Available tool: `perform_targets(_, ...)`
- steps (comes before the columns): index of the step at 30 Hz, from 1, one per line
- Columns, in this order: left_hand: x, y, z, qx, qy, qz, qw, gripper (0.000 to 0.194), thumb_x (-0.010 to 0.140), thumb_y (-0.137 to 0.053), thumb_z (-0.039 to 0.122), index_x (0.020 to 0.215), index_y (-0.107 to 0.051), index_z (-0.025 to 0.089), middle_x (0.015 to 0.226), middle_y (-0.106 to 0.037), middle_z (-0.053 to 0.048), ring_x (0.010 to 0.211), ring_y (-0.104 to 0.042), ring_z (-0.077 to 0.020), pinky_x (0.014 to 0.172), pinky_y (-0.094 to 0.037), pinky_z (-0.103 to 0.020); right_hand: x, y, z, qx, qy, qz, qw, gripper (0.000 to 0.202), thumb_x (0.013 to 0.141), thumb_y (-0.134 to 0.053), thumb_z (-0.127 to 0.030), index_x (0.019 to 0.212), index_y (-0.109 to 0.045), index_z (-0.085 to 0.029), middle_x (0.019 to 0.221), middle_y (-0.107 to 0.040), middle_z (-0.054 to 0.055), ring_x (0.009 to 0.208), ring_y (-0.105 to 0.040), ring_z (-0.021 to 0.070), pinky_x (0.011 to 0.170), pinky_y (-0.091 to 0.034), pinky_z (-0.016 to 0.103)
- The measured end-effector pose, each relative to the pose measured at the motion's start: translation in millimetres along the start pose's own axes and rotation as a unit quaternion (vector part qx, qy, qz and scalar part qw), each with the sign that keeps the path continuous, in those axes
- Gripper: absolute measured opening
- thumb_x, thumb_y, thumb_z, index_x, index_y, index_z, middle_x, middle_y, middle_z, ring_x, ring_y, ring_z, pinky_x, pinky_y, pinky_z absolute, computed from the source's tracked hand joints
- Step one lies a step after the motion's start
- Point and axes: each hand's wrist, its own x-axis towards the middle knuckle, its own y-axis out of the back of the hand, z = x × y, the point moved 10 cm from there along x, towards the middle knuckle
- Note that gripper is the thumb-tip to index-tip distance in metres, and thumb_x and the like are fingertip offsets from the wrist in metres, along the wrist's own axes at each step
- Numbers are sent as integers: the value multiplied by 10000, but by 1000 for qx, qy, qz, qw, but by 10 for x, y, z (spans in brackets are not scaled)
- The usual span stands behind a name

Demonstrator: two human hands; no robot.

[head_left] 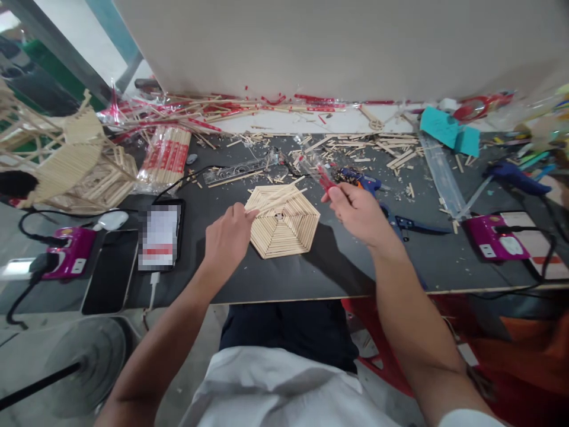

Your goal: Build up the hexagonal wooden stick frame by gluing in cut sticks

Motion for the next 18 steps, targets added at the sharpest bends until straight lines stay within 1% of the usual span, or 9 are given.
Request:
perform_targets(2,29,13,164,7,-38,14,999,297,1050,-514,397,943,-646,154,972,-717,-182,885,-695,-324,640,-432,-337,38,-245,-87,-2,4,-26,1000,434,1003,-479,-585,907,-637,-193,620,-482,-28,549,-436,131,536,-318,289)
perform_targets(4,36,104,275,-5,-86,65,994,281,1034,-542,393,994,-668,145,1111,-703,-221,1097,-647,-379,798,-501,-420,69,-515,-195,28,12,-78,997,398,1011,-477,-554,925,-621,-194,630,-497,-31,556,-451,129,549,-347,286)
perform_targets(6,50,211,321,-73,-125,110,983,281,1047,-511,391,1064,-673,162,1200,-699,-204,1189,-609,-364,942,-496,-470,92,-768,-304,81,19,-129,988,385,1021,-464,-548,918,-596,-202,625,-492,-40,545,-450,121,551,-367,280)
perform_targets(8,131,237,336,-186,-143,97,967,316,1066,-452,411,1061,-670,182,1122,-736,-150,1101,-654,-306,948,-512,-447,115,-961,-402,118,32,-157,980,394,1026,-460,-569,897,-568,-213,614,-486,-48,534,-446,111,543,-373,270)
perform_targets(9,198,207,351,-245,-141,65,957,345,1064,-443,439,1010,-670,185,1014,-751,-123,991,-683,-278,888,-534,-418,126,-1033,-446,131,44,-163,977,408,1027,-450,-591,906,-559,-216,610,-487,-51,529,-447,107,537,-375,264)
perform_targets(12,426,101,383,-369,-78,-18,926,359,1024,-488,469,859,-647,192,778,-720,-67,712,-677,-218,677,-534,-335,133,-1171,-517,171,78,-165,968,473,1015,-408,-670,927,-532,-223,612,-504,-54,508,-466,100,530,-395,256)
perform_targets(14,562,119,438,-419,-56,-28,906,377,1033,-455,447,819,-640,198,726,-704,-50,665,-669,-193,641,-526,-304,121,-1208,-468,185,78,-156,967,506,1004,-400,-697,888,-521,-219,636,-550,-36,525,-521,107,556,-431,265)
perform_targets(16,708,169,463,-458,-48,-23,887,402,1042,-438,446,786,-624,199,703,-699,-45,645,-663,-172,641,-530,-285,106,-1179,-384,155,82,-127,976,498,1005,-428,-672,884,-555,-206,703,-619,0,588,-571,122,603,-457,280)
perform_targets(18,896,172,366,-484,-20,-30,875,395,1048,-430,454,797,-602,202,632,-666,-31,578,-630,-152,618,-524,-272,86,-1108,-325,103,104,-86,986,447,1017,-462,-605,979,-623,-190,815,-687,37,676,-604,142,652,-469,293)
